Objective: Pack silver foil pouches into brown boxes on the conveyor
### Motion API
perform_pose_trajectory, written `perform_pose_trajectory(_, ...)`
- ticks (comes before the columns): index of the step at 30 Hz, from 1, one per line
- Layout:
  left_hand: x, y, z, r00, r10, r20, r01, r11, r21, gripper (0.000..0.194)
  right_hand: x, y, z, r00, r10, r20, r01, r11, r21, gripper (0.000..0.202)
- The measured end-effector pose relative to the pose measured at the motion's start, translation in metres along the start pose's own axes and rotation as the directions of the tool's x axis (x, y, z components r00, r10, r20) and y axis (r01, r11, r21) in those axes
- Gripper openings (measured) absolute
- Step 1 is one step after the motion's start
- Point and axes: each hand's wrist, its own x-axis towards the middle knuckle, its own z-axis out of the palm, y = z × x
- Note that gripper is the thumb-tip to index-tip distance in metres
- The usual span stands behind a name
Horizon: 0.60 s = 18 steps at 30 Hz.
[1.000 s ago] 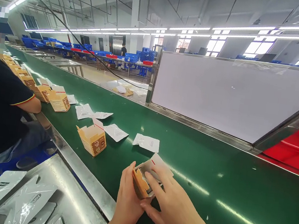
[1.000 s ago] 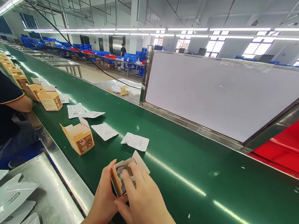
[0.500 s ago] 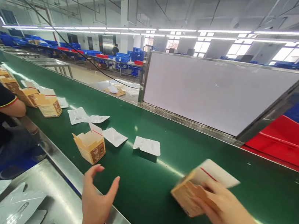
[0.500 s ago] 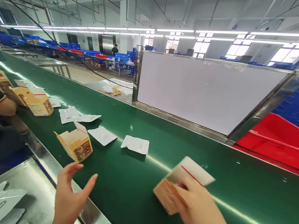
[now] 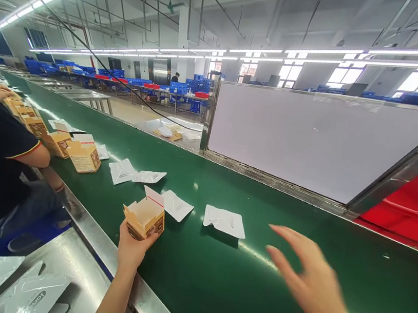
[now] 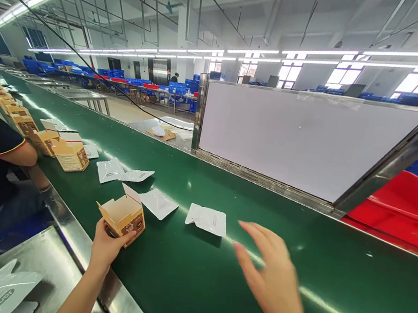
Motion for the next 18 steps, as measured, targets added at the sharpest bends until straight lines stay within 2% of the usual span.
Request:
perform_pose_trajectory(3,-0.018,0.002,0.000,0.998,0.045,0.039,-0.046,0.999,0.005,0.073,0.041,-0.004,0.066,0.977,0.133,0.167,-0.134,0.991,-0.006,0.069)
perform_pose_trajectory(5,-0.035,0.002,0.000,0.993,0.081,0.089,-0.083,0.997,0.009,0.070,0.053,0.007,0.101,0.964,0.161,0.210,-0.165,0.986,0.002,0.065)
perform_pose_trajectory(8,-0.060,0.004,0.001,0.982,0.081,0.169,-0.088,0.996,0.032,0.068,0.049,0.024,0.122,0.974,0.118,0.195,-0.131,0.990,0.055,0.045)
perform_pose_trajectory(10,-0.073,0.007,0.003,0.974,0.082,0.210,-0.094,0.995,0.046,0.069,0.041,0.029,0.118,0.985,0.082,0.150,-0.100,0.988,0.114,0.039)
perform_pose_trajectory(13,-0.087,0.012,0.008,0.962,0.122,0.244,-0.145,0.986,0.078,0.071,0.029,0.015,0.091,0.997,0.077,-0.015,-0.073,0.977,0.198,0.042)
perform_pose_trajectory(16,-0.094,0.015,0.012,0.951,0.153,0.269,-0.188,0.976,0.108,0.071,0.016,-0.024,0.049,0.964,0.096,-0.249,-0.024,0.960,0.278,0.035)
perform_pose_trajectory(18,-0.098,0.016,0.013,0.947,0.165,0.277,-0.204,0.972,0.118,0.069,0.008,-0.059,0.021,0.911,0.037,-0.412,0.112,0.937,0.330,0.021)
